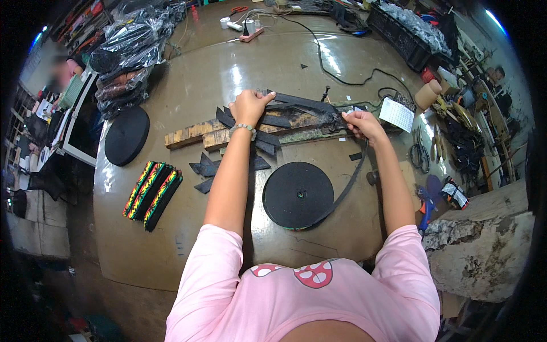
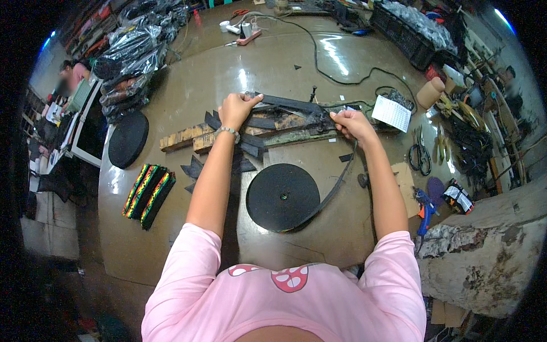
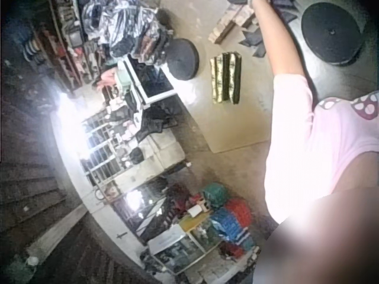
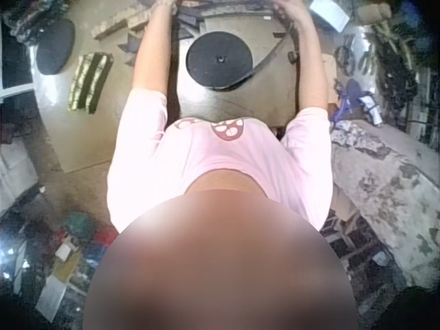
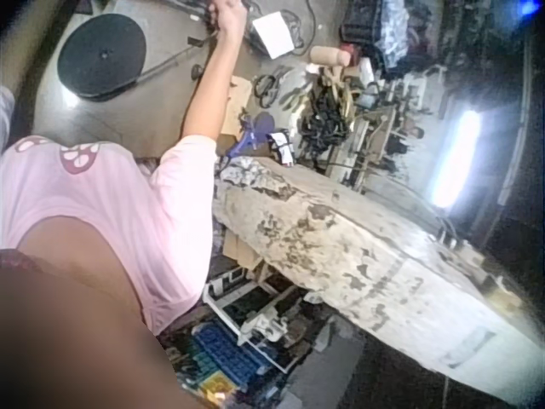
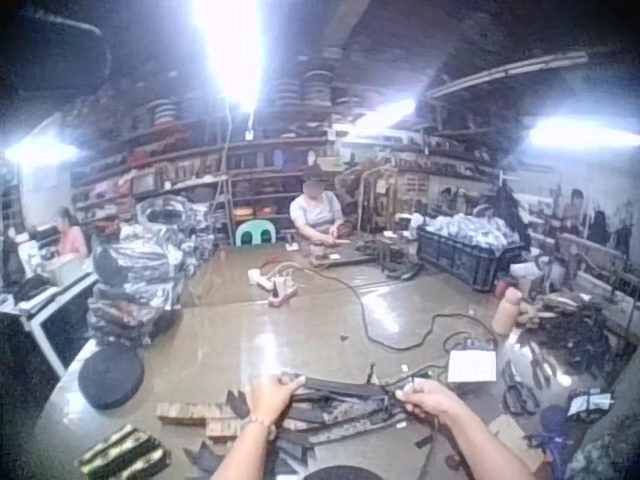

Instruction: The person repeatedly picks up black fabric strips and colorful patterned bands from a table, aligns them, and places them into a stack. The person also handles a black circular base and a long patterned strap, moving them aside and back during the process.

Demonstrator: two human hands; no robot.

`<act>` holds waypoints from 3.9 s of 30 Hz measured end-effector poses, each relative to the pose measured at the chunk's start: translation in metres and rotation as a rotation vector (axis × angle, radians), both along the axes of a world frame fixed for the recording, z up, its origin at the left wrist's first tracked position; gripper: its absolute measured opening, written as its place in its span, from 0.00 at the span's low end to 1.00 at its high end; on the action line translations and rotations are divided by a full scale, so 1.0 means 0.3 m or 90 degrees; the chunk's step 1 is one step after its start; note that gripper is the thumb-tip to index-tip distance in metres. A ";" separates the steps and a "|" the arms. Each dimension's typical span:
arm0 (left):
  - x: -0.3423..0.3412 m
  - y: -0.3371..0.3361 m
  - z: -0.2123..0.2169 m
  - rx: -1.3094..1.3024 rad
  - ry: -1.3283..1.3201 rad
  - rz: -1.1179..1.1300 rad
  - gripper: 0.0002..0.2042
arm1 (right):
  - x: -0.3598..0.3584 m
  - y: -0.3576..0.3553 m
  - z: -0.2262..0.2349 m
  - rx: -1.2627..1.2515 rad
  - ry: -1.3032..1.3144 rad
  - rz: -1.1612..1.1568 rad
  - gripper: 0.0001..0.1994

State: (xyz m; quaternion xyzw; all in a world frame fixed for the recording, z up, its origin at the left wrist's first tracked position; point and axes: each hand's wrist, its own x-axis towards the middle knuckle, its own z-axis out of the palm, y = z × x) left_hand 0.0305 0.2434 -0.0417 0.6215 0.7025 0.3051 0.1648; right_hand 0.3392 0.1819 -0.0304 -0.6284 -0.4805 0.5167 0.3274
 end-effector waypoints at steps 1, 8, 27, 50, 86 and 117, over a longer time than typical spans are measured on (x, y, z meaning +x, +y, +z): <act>0.000 -0.002 0.001 0.003 0.000 0.000 0.21 | 0.000 0.000 -0.003 -0.003 0.002 0.011 0.15; -0.002 -0.005 0.001 0.028 0.020 0.007 0.23 | 0.017 0.014 -0.025 -0.035 0.019 0.032 0.14; -0.135 -0.025 -0.017 -0.020 0.072 -0.158 0.20 | -0.564 0.202 0.109 0.225 -0.230 0.032 0.12; -0.007 0.023 0.000 -0.087 0.058 -0.006 0.29 | -0.042 -0.082 0.326 0.166 -0.160 0.060 0.16; -0.005 0.022 -0.035 0.017 0.076 0.023 0.29 | 0.051 -0.026 -0.124 0.113 -0.205 -0.042 0.18; -0.262 -0.439 0.269 0.261 -0.954 -0.113 0.24 | -0.776 -0.149 0.282 0.248 0.172 0.370 0.13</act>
